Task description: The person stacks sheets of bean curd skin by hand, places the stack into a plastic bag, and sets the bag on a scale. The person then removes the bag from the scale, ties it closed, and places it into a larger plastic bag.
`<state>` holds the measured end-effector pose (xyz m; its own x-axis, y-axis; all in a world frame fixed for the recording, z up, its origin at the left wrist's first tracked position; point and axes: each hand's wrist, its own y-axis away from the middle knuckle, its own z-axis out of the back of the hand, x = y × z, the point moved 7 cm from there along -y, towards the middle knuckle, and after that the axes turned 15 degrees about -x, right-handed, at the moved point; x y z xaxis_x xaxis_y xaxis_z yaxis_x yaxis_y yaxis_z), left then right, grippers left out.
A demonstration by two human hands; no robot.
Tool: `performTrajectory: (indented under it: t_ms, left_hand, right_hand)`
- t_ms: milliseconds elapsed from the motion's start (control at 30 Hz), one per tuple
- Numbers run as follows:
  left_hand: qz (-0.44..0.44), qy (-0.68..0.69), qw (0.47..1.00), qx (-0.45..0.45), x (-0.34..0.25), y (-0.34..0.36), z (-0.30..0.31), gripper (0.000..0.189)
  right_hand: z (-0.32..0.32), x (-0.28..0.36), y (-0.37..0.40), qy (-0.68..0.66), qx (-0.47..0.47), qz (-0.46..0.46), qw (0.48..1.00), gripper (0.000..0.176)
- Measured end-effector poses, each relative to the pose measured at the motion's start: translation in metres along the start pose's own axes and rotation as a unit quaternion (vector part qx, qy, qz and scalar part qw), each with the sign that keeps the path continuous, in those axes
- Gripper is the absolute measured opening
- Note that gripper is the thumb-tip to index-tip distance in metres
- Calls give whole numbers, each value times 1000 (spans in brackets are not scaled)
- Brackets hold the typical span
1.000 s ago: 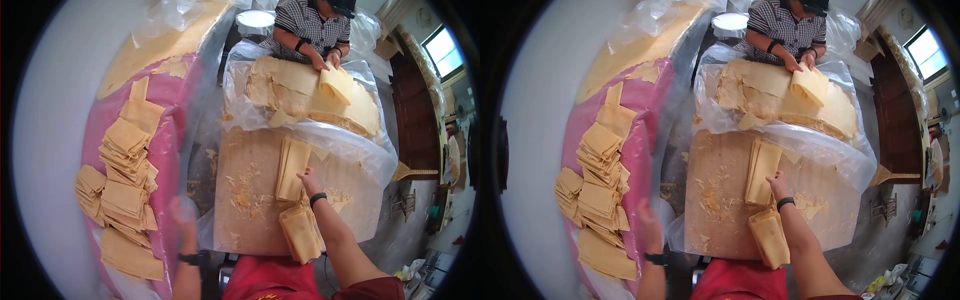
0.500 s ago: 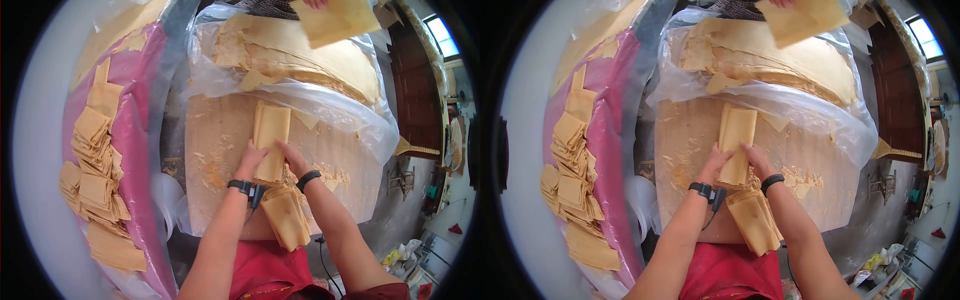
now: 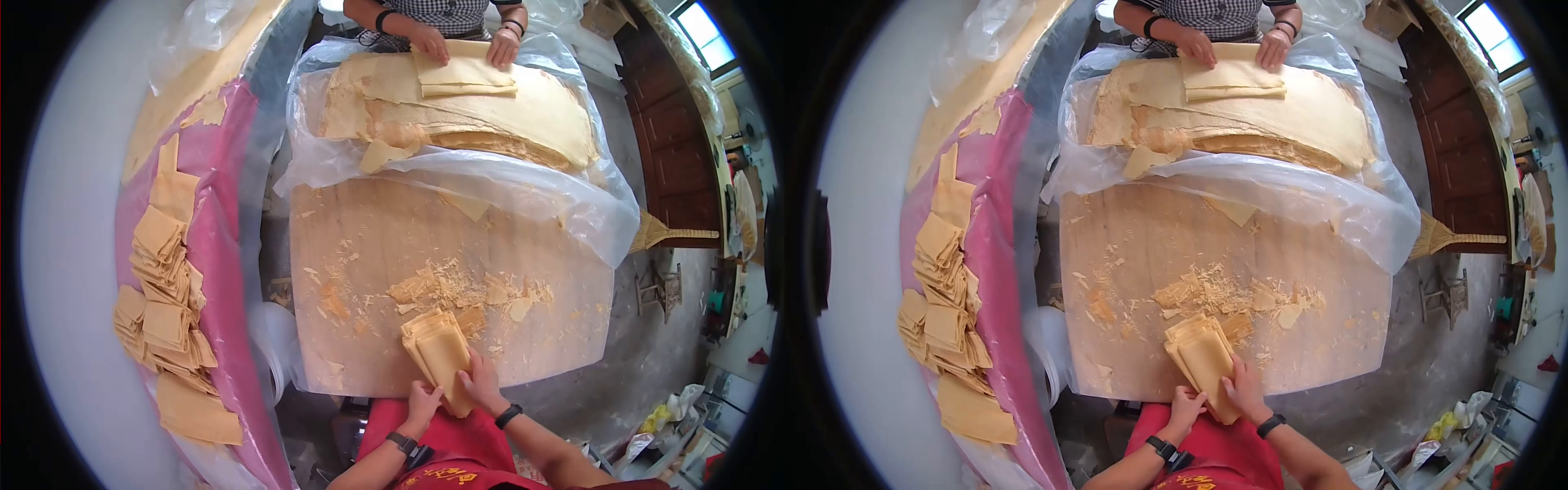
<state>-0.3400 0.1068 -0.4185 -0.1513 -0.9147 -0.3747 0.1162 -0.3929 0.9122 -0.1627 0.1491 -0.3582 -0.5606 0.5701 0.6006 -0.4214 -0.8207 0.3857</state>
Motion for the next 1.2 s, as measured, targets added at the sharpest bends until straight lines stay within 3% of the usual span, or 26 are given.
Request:
performTrajectory:
  t_ms: [67, 100, 133, 200, 267, 333, 500, 567, 700, 800, 833, 867, 900, 933, 967, 1000, 1067, 1133, 1200]
  left_hand:
    - [-91, -75, 984, -132, 1, -15, 20, 62]
    - [-160, -141, 960, -179, -25, -8, 26, 76]
    - [-160, -147, 960, -178, -24, -14, 28, 76]
    - [-153, -14, 978, -143, -29, -32, 21, 82]
    - [-158, 21, 980, -118, -41, -28, 11, 82]
    - [-105, 151, 982, -53, -42, -23, 2, 74]
    - [-47, 193, 980, 16, -49, -24, -2, 58]
    - [-48, 191, 980, 23, -59, -15, -7, 53]
    - [-139, 137, 980, 28, -72, -2, -8, 52]
    - [-43, 210, 973, 82, -69, -14, 8, 53]
    - [-43, 207, 974, 82, -70, -17, 20, 53]
    - [-9, 236, 968, 86, -69, -20, 34, 56]
    - [22, 267, 960, 86, -68, -21, 49, 58]
    - [13, 271, 960, 75, -70, -23, 67, 58]
    - [26, 304, 950, 68, -69, -23, 85, 61]
    - [39, 336, 939, 59, -70, -22, 103, 64]
    - [20, 349, 936, 40, -82, -18, 136, 67]
    - [9, 354, 935, 29, -90, -13, 156, 70]
    - [-51, 372, 926, -22, -104, -9, 180, 73]
  right_hand:
    - [2, 0, -1, 79, -7, 29, 996, 62]
    - [1, -4, -2, 75, -4, 24, 997, 62]
    - [4, -3, -6, 62, -42, 62, 995, 64]
    - [3, -11, -15, 49, -90, 100, 990, 66]
    - [-25, -40, -21, -75, 18, -5, 997, 70]
    - [-33, -45, -26, -76, 24, -12, 997, 70]
    - [-34, -35, -35, -131, 108, -100, 980, 66]
    - [-43, -40, -29, -230, 140, -164, 949, 61]
    - [-31, -17, -25, -268, 126, -126, 947, 56]
    - [2, -7, -29, -256, 123, -79, 956, 53]
    - [-6, -49, -36, -185, 29, 24, 982, 57]
    - [27, -79, -45, -190, -41, 12, 981, 65]
    - [34, -166, -60, -75, -246, 44, 965, 68]
    - [88, -210, -76, -124, -285, -67, 948, 70]
    - [120, -281, -86, -44, -316, -126, 939, 68]
    - [144, -317, -79, 11, -461, -154, 874, 66]
    - [175, -274, -85, 77, -464, -203, 859, 65]
    - [160, -253, -101, 294, -411, -218, 835, 68]
    - [129, -219, -119, 269, -434, -70, 857, 71]
